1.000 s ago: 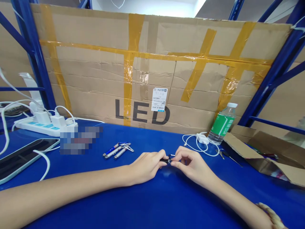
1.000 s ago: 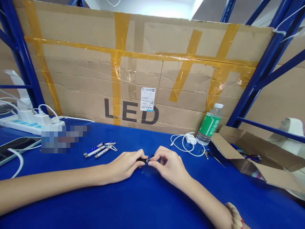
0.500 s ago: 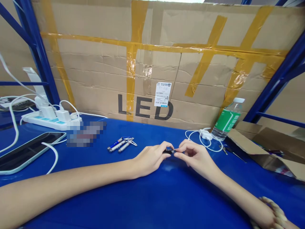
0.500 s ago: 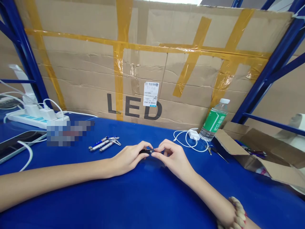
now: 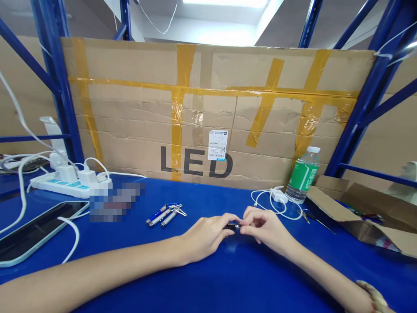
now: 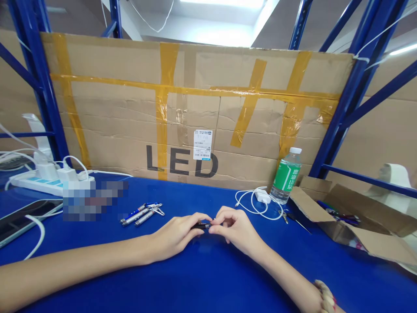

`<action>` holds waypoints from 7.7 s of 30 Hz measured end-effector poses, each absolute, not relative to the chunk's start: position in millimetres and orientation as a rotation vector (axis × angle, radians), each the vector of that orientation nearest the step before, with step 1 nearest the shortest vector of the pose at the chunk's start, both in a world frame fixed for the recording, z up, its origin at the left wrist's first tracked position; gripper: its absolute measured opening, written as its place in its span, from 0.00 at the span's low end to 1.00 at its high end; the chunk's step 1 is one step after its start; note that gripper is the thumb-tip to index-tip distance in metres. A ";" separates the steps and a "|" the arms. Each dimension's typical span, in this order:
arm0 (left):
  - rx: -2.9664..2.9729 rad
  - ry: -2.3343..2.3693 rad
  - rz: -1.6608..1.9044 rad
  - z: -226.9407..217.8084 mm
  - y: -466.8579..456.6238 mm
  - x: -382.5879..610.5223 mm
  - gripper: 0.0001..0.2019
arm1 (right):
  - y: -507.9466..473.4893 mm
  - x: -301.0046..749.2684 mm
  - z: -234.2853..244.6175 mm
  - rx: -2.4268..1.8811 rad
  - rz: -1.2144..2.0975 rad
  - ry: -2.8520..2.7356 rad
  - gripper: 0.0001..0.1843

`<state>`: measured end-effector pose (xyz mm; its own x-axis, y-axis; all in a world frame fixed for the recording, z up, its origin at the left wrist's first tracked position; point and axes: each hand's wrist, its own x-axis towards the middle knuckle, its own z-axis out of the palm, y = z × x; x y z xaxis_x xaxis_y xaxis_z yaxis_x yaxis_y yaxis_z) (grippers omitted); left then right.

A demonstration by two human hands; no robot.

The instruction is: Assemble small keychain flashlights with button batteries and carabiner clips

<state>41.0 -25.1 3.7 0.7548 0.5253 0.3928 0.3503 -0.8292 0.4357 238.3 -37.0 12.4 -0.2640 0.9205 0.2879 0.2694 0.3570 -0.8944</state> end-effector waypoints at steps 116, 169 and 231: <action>2.634 0.558 0.770 7.9 -25.4 42.6 0.13 | -35.2 239.7 6.1 -1.242 0.973 -1.776 0.21; 2.760 0.781 0.439 7.7 -23.7 43.3 0.09 | -39.0 248.3 11.7 -1.052 0.293 -2.204 0.14; 2.667 0.804 0.695 7.2 -24.9 45.0 0.10 | -41.3 240.9 11.5 -1.080 0.550 -1.906 0.18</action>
